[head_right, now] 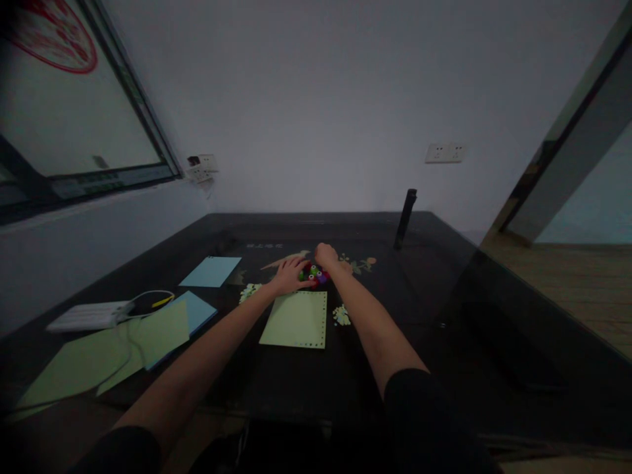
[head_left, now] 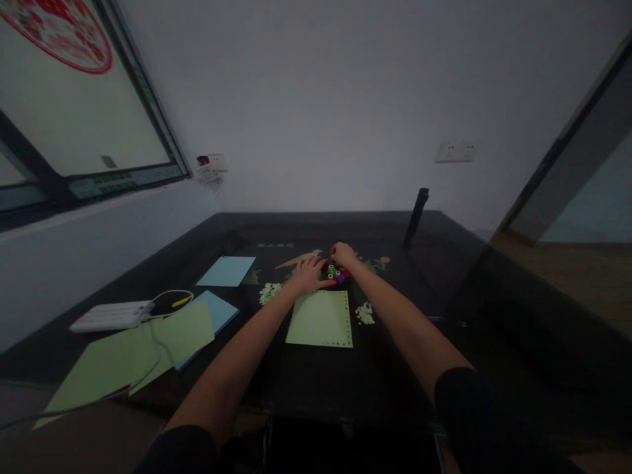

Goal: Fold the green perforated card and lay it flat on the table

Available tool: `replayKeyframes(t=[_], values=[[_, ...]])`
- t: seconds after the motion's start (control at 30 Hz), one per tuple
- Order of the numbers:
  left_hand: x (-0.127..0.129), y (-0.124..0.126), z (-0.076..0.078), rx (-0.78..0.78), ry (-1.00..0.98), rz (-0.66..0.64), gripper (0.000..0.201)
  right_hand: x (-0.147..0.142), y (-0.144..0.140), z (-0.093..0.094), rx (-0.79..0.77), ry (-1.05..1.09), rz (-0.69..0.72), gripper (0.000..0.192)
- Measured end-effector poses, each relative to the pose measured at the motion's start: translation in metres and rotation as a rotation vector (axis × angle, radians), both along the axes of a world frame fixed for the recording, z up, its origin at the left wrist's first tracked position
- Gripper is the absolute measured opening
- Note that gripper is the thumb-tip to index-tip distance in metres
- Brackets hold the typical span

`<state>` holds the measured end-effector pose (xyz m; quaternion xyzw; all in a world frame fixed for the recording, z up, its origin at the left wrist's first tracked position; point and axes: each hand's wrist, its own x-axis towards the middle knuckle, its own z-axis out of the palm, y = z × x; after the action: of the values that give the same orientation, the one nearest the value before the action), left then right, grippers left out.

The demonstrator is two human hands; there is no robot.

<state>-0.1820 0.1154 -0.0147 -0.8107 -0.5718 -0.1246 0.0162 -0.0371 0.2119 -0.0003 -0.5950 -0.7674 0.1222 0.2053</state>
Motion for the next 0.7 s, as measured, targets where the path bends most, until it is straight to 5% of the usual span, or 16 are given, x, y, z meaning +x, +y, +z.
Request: replayKeyframes(t=[0.4, 0.7], values=[[0.000, 0.009, -0.010, 0.102, -0.032, 0.016, 0.051, 0.050, -0.015, -0.018, 0.134, 0.097, 0.007, 0.021], [-0.006, 0.023, -0.006, 0.106, -0.096, 0.032, 0.049, 0.051, -0.036, -0.019, 0.208, 0.128, 0.120, 0.026]])
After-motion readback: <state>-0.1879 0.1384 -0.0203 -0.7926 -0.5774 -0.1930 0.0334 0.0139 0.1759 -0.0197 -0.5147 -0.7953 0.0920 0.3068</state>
